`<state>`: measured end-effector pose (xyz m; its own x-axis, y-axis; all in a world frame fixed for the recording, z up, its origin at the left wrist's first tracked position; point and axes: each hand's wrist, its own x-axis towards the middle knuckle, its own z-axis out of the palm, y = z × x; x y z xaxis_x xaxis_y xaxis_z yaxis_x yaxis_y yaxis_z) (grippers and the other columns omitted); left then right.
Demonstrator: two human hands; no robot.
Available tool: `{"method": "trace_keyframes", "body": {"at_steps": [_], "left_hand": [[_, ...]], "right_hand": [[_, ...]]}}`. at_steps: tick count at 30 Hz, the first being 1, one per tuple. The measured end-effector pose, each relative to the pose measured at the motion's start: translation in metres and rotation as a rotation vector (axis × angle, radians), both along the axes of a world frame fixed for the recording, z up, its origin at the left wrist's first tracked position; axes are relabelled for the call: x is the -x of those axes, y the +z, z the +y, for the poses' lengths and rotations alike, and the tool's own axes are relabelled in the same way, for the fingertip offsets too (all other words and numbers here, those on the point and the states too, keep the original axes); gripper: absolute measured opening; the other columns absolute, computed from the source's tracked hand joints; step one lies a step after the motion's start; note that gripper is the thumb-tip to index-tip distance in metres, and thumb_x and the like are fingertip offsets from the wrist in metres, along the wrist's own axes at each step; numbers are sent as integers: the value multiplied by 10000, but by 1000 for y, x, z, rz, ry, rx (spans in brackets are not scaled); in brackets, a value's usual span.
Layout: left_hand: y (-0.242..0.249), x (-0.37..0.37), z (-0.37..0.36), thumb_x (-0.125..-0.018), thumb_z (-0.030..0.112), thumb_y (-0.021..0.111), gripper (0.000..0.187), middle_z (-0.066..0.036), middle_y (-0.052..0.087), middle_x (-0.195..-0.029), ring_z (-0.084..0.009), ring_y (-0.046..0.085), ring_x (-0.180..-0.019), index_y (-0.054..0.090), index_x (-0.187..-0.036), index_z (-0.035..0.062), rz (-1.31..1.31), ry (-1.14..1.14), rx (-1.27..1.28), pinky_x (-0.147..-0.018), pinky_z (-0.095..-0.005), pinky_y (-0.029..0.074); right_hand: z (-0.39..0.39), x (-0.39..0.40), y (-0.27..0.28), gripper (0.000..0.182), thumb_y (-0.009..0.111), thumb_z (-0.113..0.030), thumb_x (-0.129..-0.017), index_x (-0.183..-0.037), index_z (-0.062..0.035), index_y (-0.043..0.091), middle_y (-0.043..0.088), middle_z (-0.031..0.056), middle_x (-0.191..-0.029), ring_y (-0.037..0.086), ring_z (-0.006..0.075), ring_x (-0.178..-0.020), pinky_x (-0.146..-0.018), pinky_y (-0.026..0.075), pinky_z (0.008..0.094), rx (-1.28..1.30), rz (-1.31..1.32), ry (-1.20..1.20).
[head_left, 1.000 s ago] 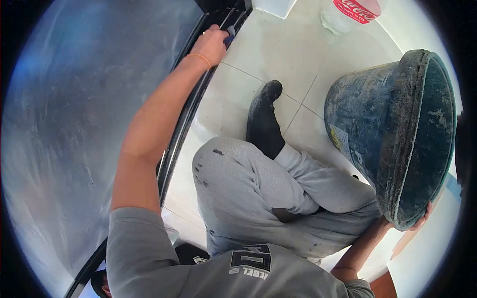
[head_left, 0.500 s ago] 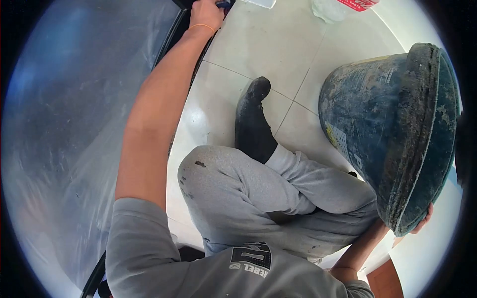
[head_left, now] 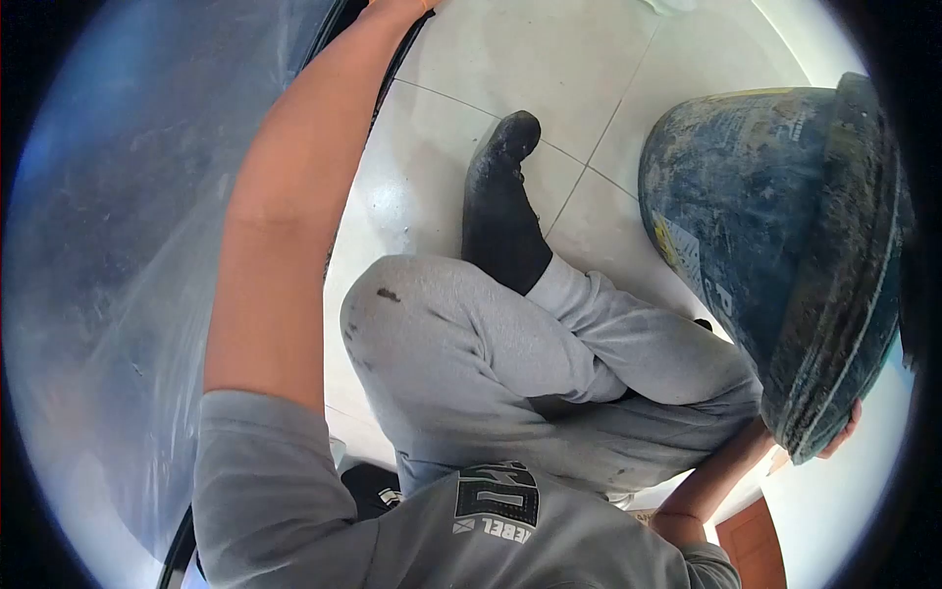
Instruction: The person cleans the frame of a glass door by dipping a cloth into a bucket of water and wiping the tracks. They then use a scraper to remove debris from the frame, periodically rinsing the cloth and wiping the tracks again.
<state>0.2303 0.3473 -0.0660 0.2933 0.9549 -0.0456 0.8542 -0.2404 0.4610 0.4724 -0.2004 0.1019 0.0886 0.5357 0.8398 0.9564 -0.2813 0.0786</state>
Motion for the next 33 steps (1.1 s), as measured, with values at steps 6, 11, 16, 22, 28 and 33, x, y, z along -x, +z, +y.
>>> {"method": "trace_keyframes", "body": {"at_steps": [6, 11, 16, 22, 28, 33], "left_hand": [[11, 22, -10, -851, 200, 631, 399, -261, 605, -1183, -415, 576, -1130, 602, -1194, -1, 341, -169, 1, -969, -457, 475], [72, 12, -42, -830, 182, 661, 420, -276, 610, -1202, -401, 587, -1140, 602, -1190, -25, 455, -240, 90, -972, -456, 476], [62, 4, -28, -799, 87, 610, 275, -259, 648, -1142, -386, 603, -1126, 680, -1056, 21, 326, -190, 68, -947, -435, 495], [9, 22, 15, -777, 16, 536, 175, -241, 676, -1010, -373, 639, -1004, 603, -936, -10, -87, -140, -44, -857, -411, 502], [11, 23, 3, -795, 62, 635, 271, -232, 686, -972, -351, 659, -960, 641, -1054, -16, -92, -297, 8, -848, -394, 512], [19, 13, 0, -830, 104, 687, 249, -260, 681, -998, -398, 656, -981, 678, -1015, -62, -39, -232, -48, -842, -415, 523]], "right_hand": [[0, -1, -6, 754, 792, -346, -775, -1311, -54, 350, 530, 216, -1208, 574, 341, -1064, -937, 505, 505, -93, 93, 55], [-5, -2, -9, 656, 722, -336, -822, -1313, -75, 375, 524, 223, -1227, 569, 345, -1081, -973, 483, 508, -145, 166, 71], [-6, -4, -12, 557, 653, -297, -871, -1306, -78, 383, 521, 229, -1237, 568, 350, -1087, -979, 484, 509, -198, 192, 74], [-7, -3, -7, 592, 663, -299, -860, -1320, -83, 360, 510, 230, -1240, 564, 361, -1091, -973, 486, 523, -113, 132, 44], [-3, 3, -4, 671, 728, -306, -813, -1317, -77, 349, 499, 236, -1232, 565, 368, -1074, -957, 489, 534, -86, 129, 29], [-29, -20, -9, 725, 782, -299, -774, -1301, -55, 347, 494, 241, -1234, 567, 364, -1065, -947, 493, 536, -87, 137, 12]]}}
